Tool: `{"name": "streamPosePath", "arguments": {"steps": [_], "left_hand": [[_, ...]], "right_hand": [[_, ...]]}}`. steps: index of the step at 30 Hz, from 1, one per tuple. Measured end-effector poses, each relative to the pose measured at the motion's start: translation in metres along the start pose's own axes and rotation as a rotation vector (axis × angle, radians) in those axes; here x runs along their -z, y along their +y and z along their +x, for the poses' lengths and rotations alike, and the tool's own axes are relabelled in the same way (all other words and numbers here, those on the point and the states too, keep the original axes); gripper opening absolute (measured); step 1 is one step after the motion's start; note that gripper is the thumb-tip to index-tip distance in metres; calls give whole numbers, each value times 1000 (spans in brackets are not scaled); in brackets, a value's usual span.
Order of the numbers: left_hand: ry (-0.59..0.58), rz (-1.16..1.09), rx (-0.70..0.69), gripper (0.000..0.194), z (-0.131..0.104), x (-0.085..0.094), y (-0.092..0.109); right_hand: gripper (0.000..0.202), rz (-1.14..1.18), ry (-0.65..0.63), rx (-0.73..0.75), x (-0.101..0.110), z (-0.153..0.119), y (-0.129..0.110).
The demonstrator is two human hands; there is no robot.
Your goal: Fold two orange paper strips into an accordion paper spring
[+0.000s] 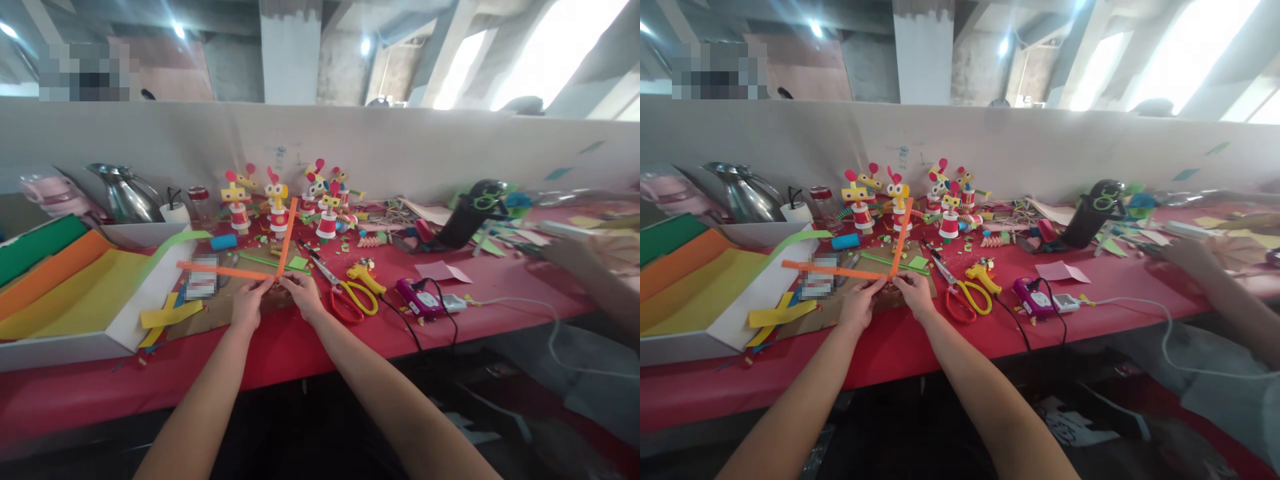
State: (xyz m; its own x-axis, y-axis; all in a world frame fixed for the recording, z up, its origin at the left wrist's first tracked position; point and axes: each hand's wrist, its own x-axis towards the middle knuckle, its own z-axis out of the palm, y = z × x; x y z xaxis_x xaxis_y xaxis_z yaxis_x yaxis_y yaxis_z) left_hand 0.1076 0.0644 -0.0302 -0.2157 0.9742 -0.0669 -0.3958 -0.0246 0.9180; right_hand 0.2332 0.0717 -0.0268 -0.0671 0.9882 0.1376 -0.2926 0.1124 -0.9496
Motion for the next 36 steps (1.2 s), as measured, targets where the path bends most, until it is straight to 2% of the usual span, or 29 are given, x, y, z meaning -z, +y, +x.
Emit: {"name": "streamPosePath", "arguments": {"steps": [4, 7, 13, 19, 24, 31, 36], "left_hand": [[-74, 92, -63, 33, 2, 3, -2], [-67, 78, -96, 36, 1, 1, 0], [-107, -44, -1, 40, -6, -5, 9], [-138, -30, 33, 35, -9, -7, 12], [-137, -53, 6, 37, -8, -5, 10], [-142, 32, 31, 37, -4, -1, 8], [-95, 27, 4, 39, -2, 0, 5]], "right_hand": [[20, 63, 11, -30, 2, 1, 0], [18, 96, -15, -58, 3, 2, 0], [18, 135, -71, -95, 2, 1, -1], [17, 154, -63, -110, 2, 0, 0], [15, 163, -60, -108, 1, -2, -1], [18, 170, -64, -83, 1, 0, 3], [15, 152, -91, -94, 1, -1, 2]]}}
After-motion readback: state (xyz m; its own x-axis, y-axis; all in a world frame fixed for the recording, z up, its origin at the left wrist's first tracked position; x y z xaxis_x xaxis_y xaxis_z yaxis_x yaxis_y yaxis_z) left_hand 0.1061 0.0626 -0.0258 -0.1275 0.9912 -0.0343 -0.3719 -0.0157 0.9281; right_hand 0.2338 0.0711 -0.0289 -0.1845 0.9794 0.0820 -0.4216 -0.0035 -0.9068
